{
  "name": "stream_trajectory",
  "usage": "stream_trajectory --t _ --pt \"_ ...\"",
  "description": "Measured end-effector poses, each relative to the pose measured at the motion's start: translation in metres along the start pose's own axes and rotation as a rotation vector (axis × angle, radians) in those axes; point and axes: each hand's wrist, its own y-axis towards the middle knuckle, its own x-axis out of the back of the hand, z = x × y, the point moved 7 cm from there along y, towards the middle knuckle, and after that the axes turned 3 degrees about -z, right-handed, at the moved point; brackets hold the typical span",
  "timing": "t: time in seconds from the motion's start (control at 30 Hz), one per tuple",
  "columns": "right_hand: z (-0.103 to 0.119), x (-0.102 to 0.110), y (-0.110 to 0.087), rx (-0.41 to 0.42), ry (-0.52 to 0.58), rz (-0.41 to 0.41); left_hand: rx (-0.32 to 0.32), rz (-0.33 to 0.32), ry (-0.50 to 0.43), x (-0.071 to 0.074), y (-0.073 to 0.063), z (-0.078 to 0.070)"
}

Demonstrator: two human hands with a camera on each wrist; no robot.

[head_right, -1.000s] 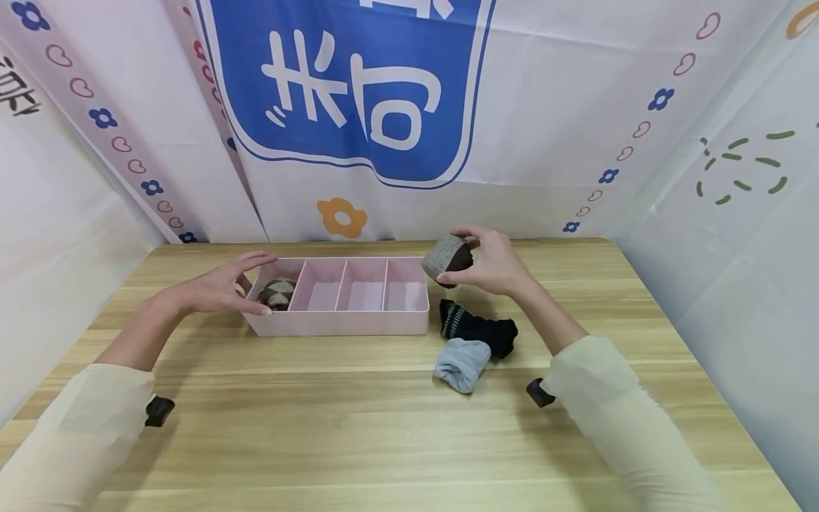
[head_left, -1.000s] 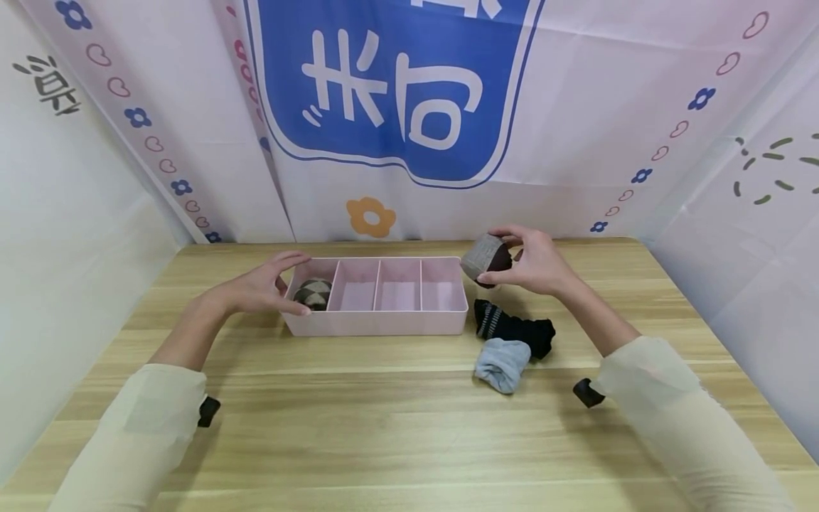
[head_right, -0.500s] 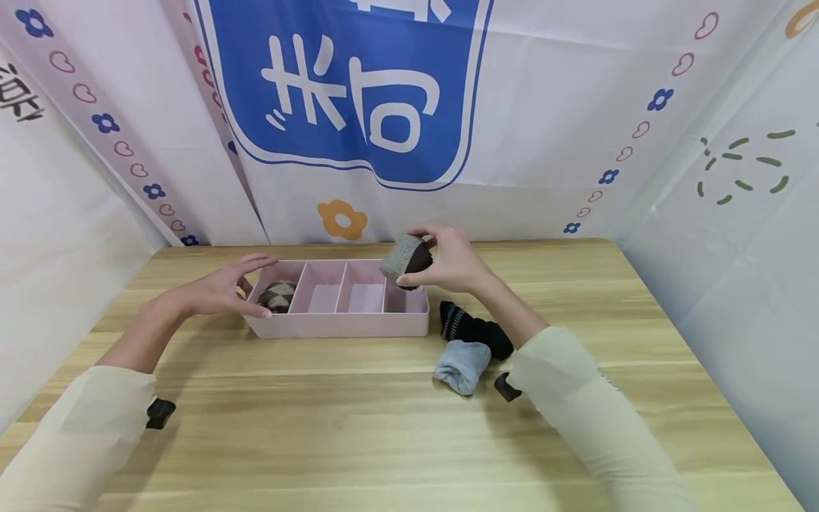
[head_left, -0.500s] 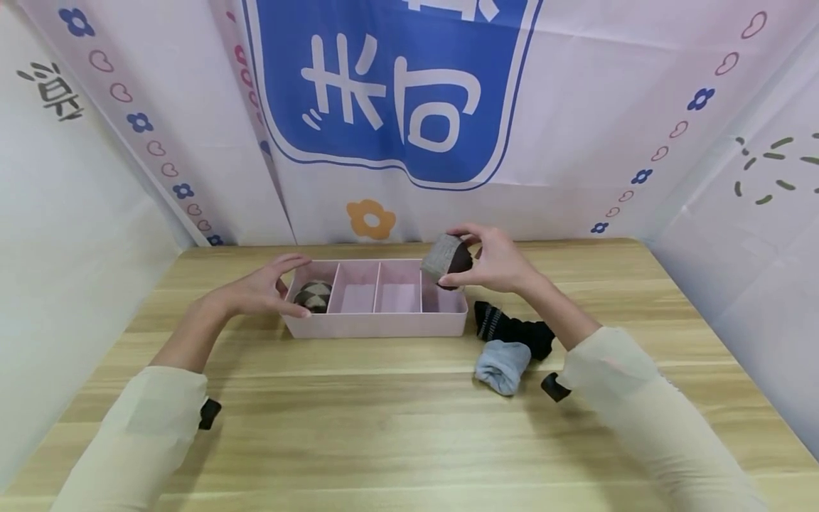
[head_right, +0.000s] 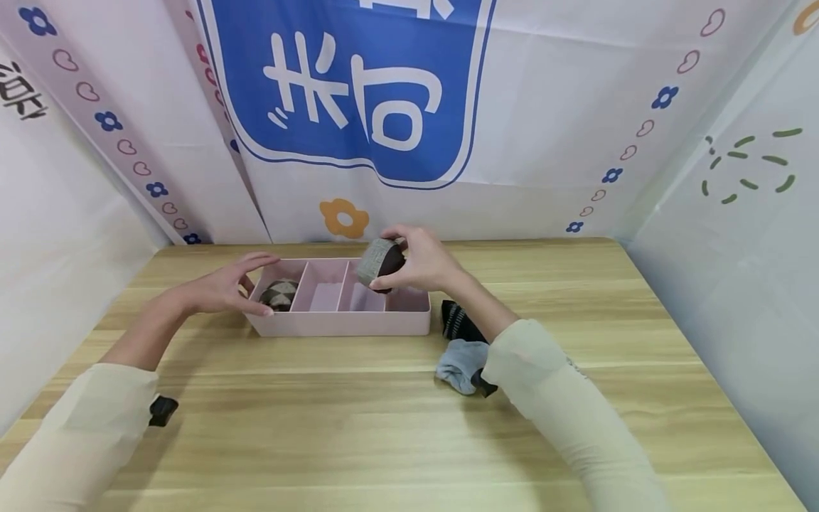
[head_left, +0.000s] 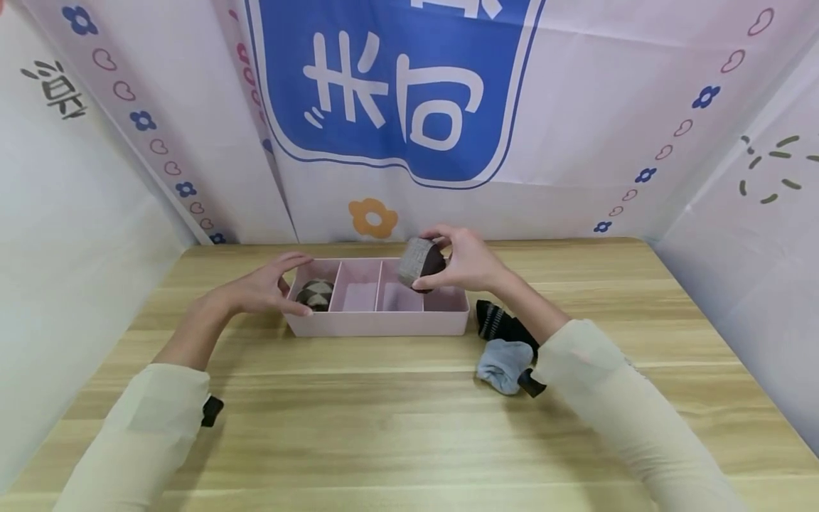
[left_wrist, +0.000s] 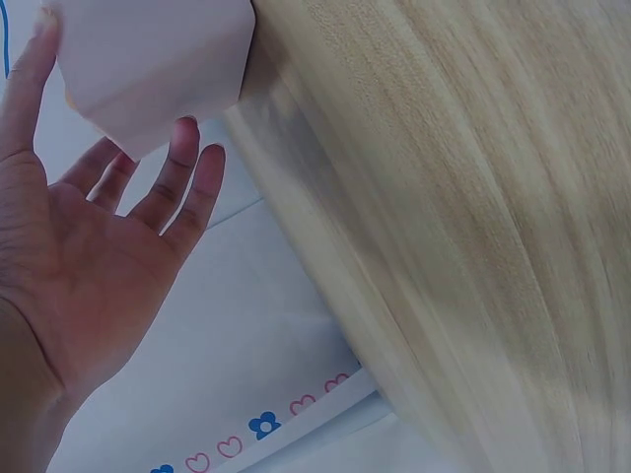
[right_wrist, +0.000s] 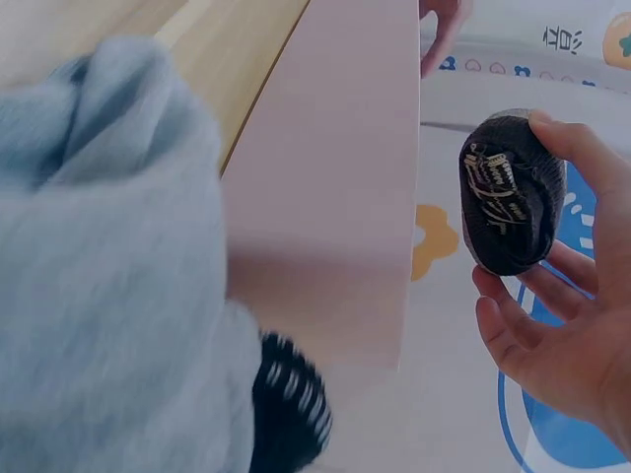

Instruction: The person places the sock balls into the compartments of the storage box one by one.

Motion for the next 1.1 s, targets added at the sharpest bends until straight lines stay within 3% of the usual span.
stream_trajectory --t 0.2,0.57,1.1 --pt "0.010 -0.014 0.010 0.035 0.062 0.034 0.013 -0.002 -0.018 0.000 -0.001 0.000" --pt "0.022 -0.039 0.024 0.044 0.068 0.075 0.013 0.000 -0.010 -0.001 -0.001 0.003" --pt "0.035 -0.084 0.053 0.068 -0.118 0.131 0.026 0.012 -0.024 -0.001 0.000 0.002"
